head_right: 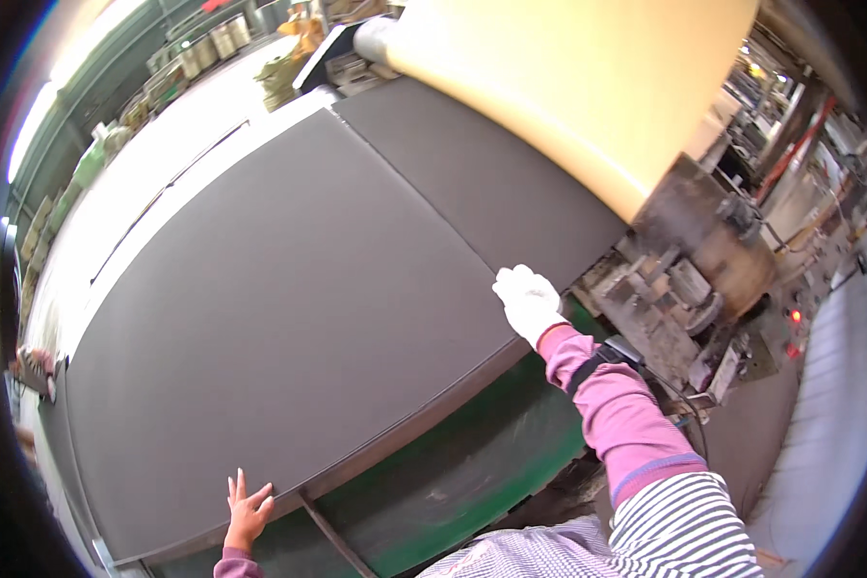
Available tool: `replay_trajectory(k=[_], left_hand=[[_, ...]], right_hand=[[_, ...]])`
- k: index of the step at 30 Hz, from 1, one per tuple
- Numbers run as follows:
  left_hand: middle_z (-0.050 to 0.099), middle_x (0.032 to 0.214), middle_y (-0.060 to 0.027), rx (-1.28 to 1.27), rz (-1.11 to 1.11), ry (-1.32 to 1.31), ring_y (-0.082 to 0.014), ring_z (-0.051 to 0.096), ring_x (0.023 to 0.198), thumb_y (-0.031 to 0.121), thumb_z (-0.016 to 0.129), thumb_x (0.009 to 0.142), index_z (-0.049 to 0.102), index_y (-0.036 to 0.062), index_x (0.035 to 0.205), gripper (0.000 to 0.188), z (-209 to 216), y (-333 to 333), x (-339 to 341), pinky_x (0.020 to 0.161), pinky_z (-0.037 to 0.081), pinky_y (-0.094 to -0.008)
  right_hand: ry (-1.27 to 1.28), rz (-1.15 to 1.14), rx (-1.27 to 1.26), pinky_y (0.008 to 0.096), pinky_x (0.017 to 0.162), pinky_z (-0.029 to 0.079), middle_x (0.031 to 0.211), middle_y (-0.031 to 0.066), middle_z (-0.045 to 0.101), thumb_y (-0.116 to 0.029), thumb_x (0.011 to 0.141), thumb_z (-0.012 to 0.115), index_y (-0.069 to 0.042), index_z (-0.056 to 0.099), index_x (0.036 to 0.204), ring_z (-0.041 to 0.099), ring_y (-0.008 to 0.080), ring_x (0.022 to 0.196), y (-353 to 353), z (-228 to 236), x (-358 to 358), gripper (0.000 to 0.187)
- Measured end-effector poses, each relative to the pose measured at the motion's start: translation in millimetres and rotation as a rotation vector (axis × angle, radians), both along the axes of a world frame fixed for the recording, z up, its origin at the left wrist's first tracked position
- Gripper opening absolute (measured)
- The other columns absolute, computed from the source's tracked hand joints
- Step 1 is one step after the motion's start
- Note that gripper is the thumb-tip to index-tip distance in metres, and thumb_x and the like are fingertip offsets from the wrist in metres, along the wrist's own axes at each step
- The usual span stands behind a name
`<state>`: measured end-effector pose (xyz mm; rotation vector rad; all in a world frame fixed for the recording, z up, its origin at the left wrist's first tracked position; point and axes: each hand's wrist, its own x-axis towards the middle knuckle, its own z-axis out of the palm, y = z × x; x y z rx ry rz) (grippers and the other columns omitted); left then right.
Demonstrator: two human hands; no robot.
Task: Operating a machine that processes and feeds large industrial sheets onto a conveyor belt.
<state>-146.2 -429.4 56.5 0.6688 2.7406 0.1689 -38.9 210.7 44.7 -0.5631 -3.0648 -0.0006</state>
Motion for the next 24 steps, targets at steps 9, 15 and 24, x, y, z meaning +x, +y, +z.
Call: replay_trajectory(k=[9,15,24], left_hand=[[0.025,0.153,-0.029,-0.117,-0.146,-0.268,-0.0616,0.028,0.132,0.061,0.05,0.089,0.055,0.0335,0.136,0.054,7,149,13,0.105,0.034,-0.0613],[0.033,0.147,-0.0328,-0.186,-0.305,-0.17,-0.063,0.042,0.122,0.07,0.048,0.085,0.053,0.0336,0.138,0.064,9,253,27,0.096,0.047,-0.0543],[0.041,0.147,-0.0253,0.029,-0.329,-0.164,-0.057,0.044,0.124,0.063,0.054,0.087,0.05,0.0202,0.141,0.069,-9,364,45,0.098,0.046,-0.0515]], right_hand=[[0.303,-0.217,0.193,0.0357,0.097,0.047,0.14,0.0069,0.042,-0.016,0.089,0.054,-0.014,0.065,0.109,0.045,0.0257,0.125,27,13,22,0.023],[0.549,0.057,-0.146,0.0311,0.082,0.056,0.118,0.0059,0.066,-0.009,0.086,0.061,-0.017,0.065,0.116,0.066,0.022,0.097,-68,18,128,0.031],[0.282,-0.164,-0.928,0.0321,0.079,0.056,0.107,0.0086,0.07,-0.025,0.092,0.063,-0.011,0.067,0.113,0.069,0.0244,0.093,-154,44,198,0.025]])
